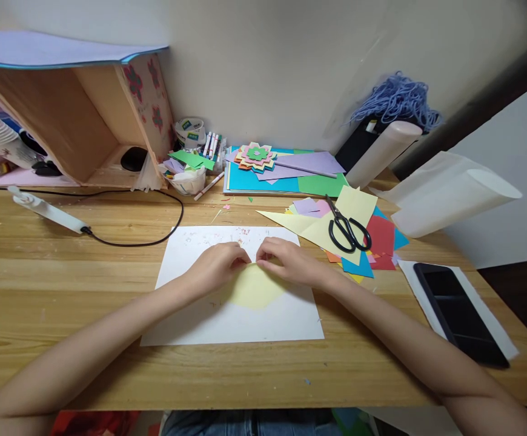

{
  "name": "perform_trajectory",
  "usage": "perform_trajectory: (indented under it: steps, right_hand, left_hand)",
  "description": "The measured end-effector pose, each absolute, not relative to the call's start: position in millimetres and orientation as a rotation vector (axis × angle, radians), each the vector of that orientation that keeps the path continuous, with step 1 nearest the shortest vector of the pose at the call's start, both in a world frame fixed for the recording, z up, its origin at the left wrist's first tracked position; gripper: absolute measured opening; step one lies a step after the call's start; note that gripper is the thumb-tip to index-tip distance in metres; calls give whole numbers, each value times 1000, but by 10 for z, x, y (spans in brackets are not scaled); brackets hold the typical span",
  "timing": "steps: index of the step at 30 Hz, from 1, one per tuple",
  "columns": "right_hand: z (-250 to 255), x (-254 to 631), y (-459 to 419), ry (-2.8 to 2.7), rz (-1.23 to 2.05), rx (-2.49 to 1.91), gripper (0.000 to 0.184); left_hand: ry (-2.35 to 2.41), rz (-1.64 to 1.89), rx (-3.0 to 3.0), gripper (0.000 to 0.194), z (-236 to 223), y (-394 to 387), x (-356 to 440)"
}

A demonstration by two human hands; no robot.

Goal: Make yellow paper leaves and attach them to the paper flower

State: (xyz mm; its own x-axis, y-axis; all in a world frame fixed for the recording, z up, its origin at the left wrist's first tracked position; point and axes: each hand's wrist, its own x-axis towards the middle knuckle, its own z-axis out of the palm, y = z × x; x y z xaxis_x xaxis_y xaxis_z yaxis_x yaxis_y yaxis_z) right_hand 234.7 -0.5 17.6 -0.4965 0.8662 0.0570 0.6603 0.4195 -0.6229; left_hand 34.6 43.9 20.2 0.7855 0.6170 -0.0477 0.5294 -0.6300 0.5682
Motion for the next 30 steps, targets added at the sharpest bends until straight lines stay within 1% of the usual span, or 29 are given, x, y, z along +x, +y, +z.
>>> perform_trajectory:
  steps: [5,10,15,18,21,25,30]
  right_hand:
    - [31,2361,31,-2387,492,-1189,8]
    - [-57,2375,45,-2488,138,-1095,17]
    - [-83,2382,44,-2628,-329,-1008,26]
    - [-70,2369,34,-2669,-500,-940,27]
    - [-51,2357,20,-2678,-561,-894,26]
    - [-35,2358,11,-2708,-545,-888,28]
    - [-29,2357,-4,-2695,-521,-888,25]
  left_hand:
    - [830,150,2771,26,191,373,357]
    - [774,-30,3105,22,181,302,400]
    - [710,-30,3243,19,114,329,414]
    - [689,-6,3282,19,89,342,411]
    - [686,-14,3326,20,83,319,416]
    - [681,-50,3382,21,67,243,426]
    - [709,10,3435,23,-16,134,430]
